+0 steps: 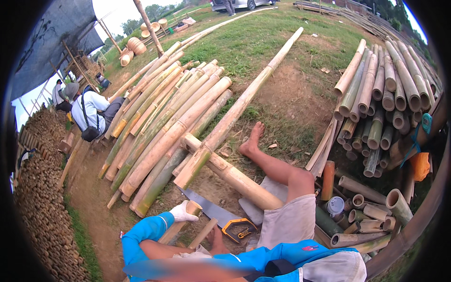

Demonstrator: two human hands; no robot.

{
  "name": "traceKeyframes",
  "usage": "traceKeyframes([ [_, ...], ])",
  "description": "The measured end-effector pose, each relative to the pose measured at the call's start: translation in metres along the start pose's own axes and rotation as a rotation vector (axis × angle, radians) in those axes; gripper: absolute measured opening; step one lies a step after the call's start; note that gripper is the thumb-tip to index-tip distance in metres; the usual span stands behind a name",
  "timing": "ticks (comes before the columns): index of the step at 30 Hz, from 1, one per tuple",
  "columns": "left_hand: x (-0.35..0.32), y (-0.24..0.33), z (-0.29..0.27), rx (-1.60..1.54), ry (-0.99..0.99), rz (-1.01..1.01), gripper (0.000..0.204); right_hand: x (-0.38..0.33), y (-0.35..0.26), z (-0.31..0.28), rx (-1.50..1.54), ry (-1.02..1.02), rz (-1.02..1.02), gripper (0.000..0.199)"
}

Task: The person sits on the ground and uses a hand saw to cut a long bamboo pole into shorter sections. The person repeatedly positions the saw, cuts through the bamboo, and sets the cut pieces aside. The cut pieces are placed in a pile nearby.

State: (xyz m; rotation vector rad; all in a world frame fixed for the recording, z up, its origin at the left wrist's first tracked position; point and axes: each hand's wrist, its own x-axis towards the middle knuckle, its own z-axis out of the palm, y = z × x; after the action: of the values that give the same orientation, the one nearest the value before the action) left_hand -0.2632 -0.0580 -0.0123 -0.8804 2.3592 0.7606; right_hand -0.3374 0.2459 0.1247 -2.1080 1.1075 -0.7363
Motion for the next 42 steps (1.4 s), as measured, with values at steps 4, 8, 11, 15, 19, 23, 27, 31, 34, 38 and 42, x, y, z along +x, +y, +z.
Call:
traceKeyframes([
  [4, 0.002, -0.003, 0.001, -0.027, -0.007, 0.017, 0.123, 0.000, -0.003, 0.004, 0.000, -0.007, -0.007, 0.059],
  [8, -0.001, -0.005, 0.003, -0.033, 0.013, 0.013, 0.117, -0.008, -0.011, 0.006, 0.007, -0.029, -0.004, 0.059],
  [11, -0.002, -0.003, 0.001, -0.027, 0.011, -0.016, 0.119, -0.012, -0.018, 0.001, -0.009, -0.043, -0.008, 0.058],
  [15, -0.004, -0.003, 0.002, -0.031, 0.026, -0.010, 0.117, -0.011, -0.023, 0.004, -0.113, -0.079, 0.014, 0.058],
  [19, -0.007, -0.001, 0.001, -0.052, 0.018, 0.002, 0.115, -0.011, -0.018, 0.016, -0.043, -0.008, -0.104, 0.077],
  [23, -0.010, 0.002, -0.002, -0.024, 0.029, 0.019, 0.119, -0.016, -0.016, 0.020, -0.062, -0.053, -0.214, 0.060],
  [27, -0.008, 0.002, -0.003, -0.055, -0.007, -0.017, 0.123, -0.017, -0.021, 0.009, -0.047, -0.046, -0.116, 0.056],
  [31, -0.005, -0.004, 0.003, -0.047, 0.035, 0.005, 0.119, -0.009, -0.024, 0.005, -0.094, -0.016, -0.041, 0.051],
  [34, -0.004, -0.007, 0.006, -0.043, 0.056, 0.025, 0.118, -0.006, -0.022, 0.012, -0.109, -0.023, -0.078, 0.052],
  [38, -0.004, -0.007, 0.004, -0.050, 0.015, -0.012, 0.129, -0.015, -0.019, 0.018, -0.007, -0.025, -0.128, 0.051],
  [42, -0.004, -0.008, 0.003, -0.046, 0.011, -0.001, 0.126, -0.023, -0.020, 0.006, 0.007, -0.037, -0.097, 0.058],
])
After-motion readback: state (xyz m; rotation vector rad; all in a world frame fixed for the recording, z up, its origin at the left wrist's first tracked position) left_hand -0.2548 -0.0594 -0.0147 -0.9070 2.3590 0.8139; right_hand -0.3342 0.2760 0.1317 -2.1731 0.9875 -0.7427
